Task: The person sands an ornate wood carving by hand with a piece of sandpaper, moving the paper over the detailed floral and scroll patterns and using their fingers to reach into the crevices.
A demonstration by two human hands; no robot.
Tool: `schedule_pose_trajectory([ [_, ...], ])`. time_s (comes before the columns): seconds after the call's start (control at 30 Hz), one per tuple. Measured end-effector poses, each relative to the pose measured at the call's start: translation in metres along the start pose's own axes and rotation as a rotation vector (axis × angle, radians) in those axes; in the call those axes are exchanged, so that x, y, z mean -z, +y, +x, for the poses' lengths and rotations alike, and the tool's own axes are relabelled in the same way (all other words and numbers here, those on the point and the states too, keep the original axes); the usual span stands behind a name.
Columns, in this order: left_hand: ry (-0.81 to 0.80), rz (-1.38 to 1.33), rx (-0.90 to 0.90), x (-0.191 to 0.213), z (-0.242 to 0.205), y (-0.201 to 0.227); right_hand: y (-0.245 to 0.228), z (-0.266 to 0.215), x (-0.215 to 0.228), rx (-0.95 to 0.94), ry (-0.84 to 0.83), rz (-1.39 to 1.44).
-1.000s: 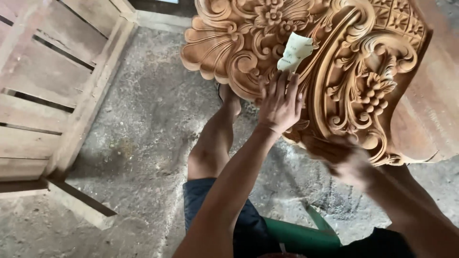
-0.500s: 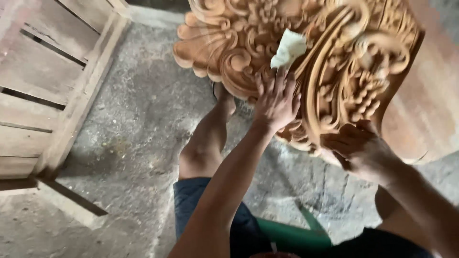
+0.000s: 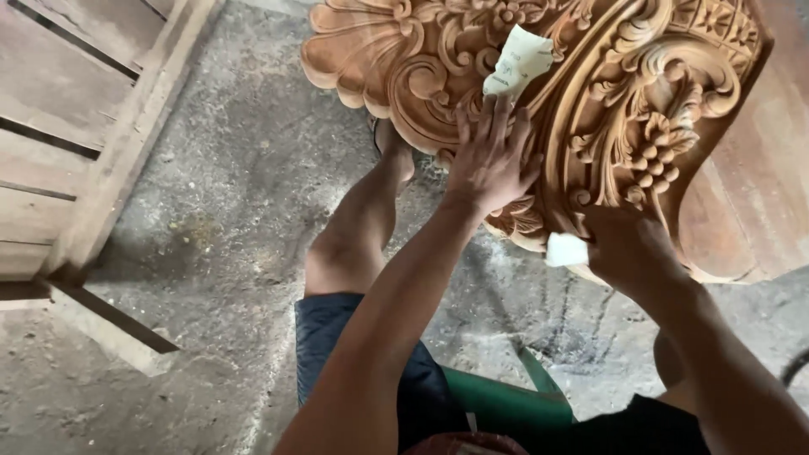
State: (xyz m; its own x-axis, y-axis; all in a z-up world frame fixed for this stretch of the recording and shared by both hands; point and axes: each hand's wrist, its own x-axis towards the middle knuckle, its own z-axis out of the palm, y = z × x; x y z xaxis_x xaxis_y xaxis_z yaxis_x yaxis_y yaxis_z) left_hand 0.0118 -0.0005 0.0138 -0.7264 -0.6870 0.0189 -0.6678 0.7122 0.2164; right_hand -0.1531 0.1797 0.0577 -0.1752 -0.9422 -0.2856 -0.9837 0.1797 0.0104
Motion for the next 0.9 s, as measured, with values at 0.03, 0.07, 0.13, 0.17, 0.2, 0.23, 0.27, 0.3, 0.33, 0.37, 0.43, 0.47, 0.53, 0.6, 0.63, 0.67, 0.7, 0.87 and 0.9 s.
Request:
schedule_pose_trajectory([
  [0.03,-0.003,0.019,-0.006,0.002,0.001,-0.002,0.001,0.0,0.001,-0.042,0.03,0.097],
  [0.07,-0.012,0.021,-0.007,0.002,0.0,-0.001,0.005,-0.008,0.003,-0.085,0.044,0.185],
  [0.13,-0.028,0.007,-0.01,-0.002,0.001,0.002,0.009,-0.017,0.001,-0.061,0.163,0.309],
  [0.17,-0.035,-0.009,-0.01,-0.004,0.004,0.002,0.01,-0.021,-0.003,0.007,0.268,0.348],
  [0.2,-0.038,-0.012,-0.011,-0.003,0.005,-0.001,0.007,-0.022,-0.007,0.078,0.383,0.395],
  [0.23,-0.057,-0.02,-0.041,-0.002,0.002,0.001,0.005,-0.025,-0.009,-0.018,0.278,0.328],
  [0.27,-0.072,-0.02,-0.066,0.0,0.001,0.0,0.002,-0.024,-0.011,-0.107,0.181,0.264],
  [0.3,-0.086,-0.02,-0.09,0.004,-0.001,-0.001,0.0,-0.024,-0.012,-0.196,0.086,0.199],
  [0.33,-0.101,-0.063,-0.089,0.007,-0.003,-0.002,-0.003,-0.026,-0.013,-0.045,0.25,0.272],
  [0.37,-0.115,-0.106,-0.088,0.01,-0.006,-0.004,-0.005,-0.028,-0.015,0.107,0.414,0.343],
  [0.43,-0.112,-0.127,-0.085,0.012,-0.01,-0.001,-0.002,-0.026,-0.02,0.311,0.584,0.403],
  [0.47,-0.095,-0.097,-0.085,0.011,-0.012,0.0,0.001,-0.021,-0.027,0.36,0.596,0.395],
  [0.53,-0.093,-0.034,-0.068,0.009,-0.011,0.002,0.002,-0.007,-0.045,0.425,0.646,0.335],
  [0.6,-0.131,0.034,-0.034,0.005,-0.009,0.006,0.0,0.011,-0.064,0.452,0.717,0.234],
  [0.63,-0.115,0.035,-0.04,0.003,-0.011,0.005,0.003,0.018,-0.07,0.488,0.679,0.316],
  [0.67,-0.089,0.039,-0.053,0.003,-0.009,0.003,0.007,0.028,-0.072,0.52,0.65,0.391],
  [0.7,-0.064,0.043,-0.066,0.003,-0.009,0.003,0.009,0.033,-0.074,0.552,0.62,0.465],
  [0.87,-0.073,0.041,-0.056,-0.003,-0.006,0.005,0.017,0.032,-0.054,0.814,0.618,0.698],
  [0.9,-0.074,0.047,-0.055,-0.006,-0.007,0.004,0.013,0.031,-0.049,0.817,0.714,0.609],
])
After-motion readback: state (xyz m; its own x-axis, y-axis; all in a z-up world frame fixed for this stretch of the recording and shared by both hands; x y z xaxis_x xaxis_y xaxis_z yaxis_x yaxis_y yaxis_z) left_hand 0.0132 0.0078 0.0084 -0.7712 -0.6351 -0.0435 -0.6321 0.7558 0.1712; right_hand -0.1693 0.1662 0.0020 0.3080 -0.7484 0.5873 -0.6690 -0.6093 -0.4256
